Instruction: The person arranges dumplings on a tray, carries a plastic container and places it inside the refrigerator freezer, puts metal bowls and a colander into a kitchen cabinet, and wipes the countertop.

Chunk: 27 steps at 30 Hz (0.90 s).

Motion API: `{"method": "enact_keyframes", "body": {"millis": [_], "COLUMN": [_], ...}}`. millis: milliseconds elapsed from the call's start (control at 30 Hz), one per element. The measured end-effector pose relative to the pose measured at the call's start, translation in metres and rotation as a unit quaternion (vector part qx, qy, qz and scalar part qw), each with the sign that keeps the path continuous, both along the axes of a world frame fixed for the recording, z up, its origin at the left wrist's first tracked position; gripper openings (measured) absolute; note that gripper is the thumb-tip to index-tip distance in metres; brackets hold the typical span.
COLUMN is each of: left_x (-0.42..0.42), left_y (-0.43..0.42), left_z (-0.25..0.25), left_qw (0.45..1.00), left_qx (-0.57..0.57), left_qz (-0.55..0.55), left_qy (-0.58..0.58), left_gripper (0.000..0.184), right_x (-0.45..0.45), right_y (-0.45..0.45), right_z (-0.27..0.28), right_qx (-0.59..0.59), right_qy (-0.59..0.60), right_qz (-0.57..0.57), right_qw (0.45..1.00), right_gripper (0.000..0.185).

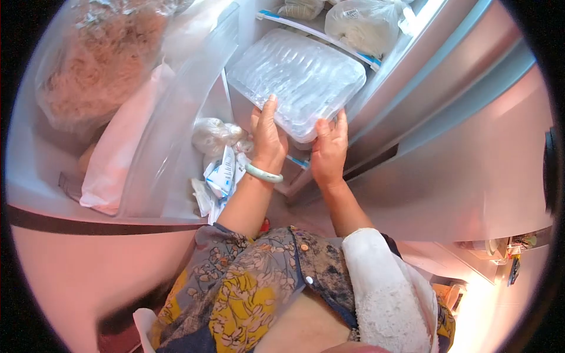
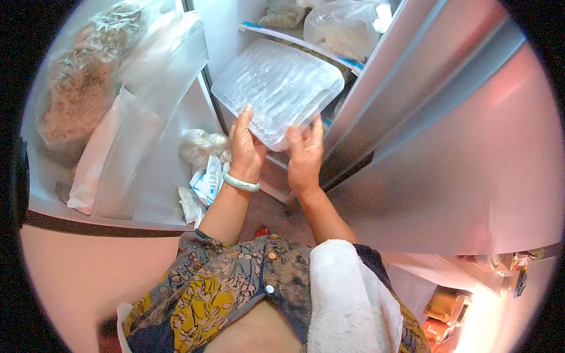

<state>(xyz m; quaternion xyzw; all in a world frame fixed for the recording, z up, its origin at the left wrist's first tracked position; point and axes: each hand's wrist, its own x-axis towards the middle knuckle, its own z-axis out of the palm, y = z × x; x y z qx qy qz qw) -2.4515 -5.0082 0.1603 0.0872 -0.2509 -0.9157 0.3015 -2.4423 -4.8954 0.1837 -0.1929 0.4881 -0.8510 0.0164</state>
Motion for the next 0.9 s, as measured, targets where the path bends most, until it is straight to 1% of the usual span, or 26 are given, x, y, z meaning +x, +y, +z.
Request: {"method": "enact_keyframes", "body": {"millis": [33,133,167,267,300,400,600,700,800,867,900], "left_x": [0.0,0.009,0.01,0.011,0.007,-0.002,-0.032,-0.036,-0.04,-0.04,-0.039], "left_y": [-0.003,-0.012,-0.015,-0.026,-0.028,-0.025,-0.032,-0.028,-0.026,-0.023,-0.018], "left_z": [-0.002,0.007,0.013,0.012,0.01,0.001,-0.02,-0.016,-0.017,-0.017,-0.01], "left_qw": [0.998,0.982,0.985,0.988,0.987,0.986,0.989,0.989,0.993,0.994,0.995], "left_qx": [0.01,0.116,0.11,0.102,0.106,0.123,0.09,0.069,0.061,0.043,0.032], "left_qz": [-0.053,-0.142,-0.13,-0.109,-0.109,-0.102,-0.095,-0.113,-0.093,-0.081,-0.075], "left_qy": [0.023,0.036,0.026,0.043,0.058,0.052,0.072,0.061,0.039,0.051,0.058], "left_gripper": [0.041,0.043,0.043,0.042,0.041,0.041,0.034,0.044,0.043,0.042,0.042], "right_x": [0.005,0.02,0.019,0.009,0.008,0.005,-0.01,-0.014,-0.021,-0.025,-0.025], "right_y": [0.001,0.004,0.005,0.009,0.008,0.005,-0.002,0.0,0.0,0.0,0.004], "right_z": [0.001,-0.003,-0.007,-0.012,-0.011,-0.01,-0.025,-0.016,-0.016,-0.017,-0.013], "right_qx": [0.045,0.049,0.062,0.058,0.057,0.064,0.073,0.054,0.048,0.046,0.038], "right_qy": [0.037,0.024,0.035,-0.008,-0.012,-0.021,-0.014,-0.022,-0.026,-0.038,-0.038], "right_qz": [-0.004,0.037,0.029,0.048,0.044,0.033,0.0,-0.01,-0.016,-0.02,-0.014], "right_qw": [0.998,0.998,0.997,0.997,0.997,0.997,0.997,0.998,0.998,0.998,0.998], "right_gripper": [0.066,0.068,0.069,0.067,0.066,0.063,0.058,0.058,0.058,0.058,0.057]}}
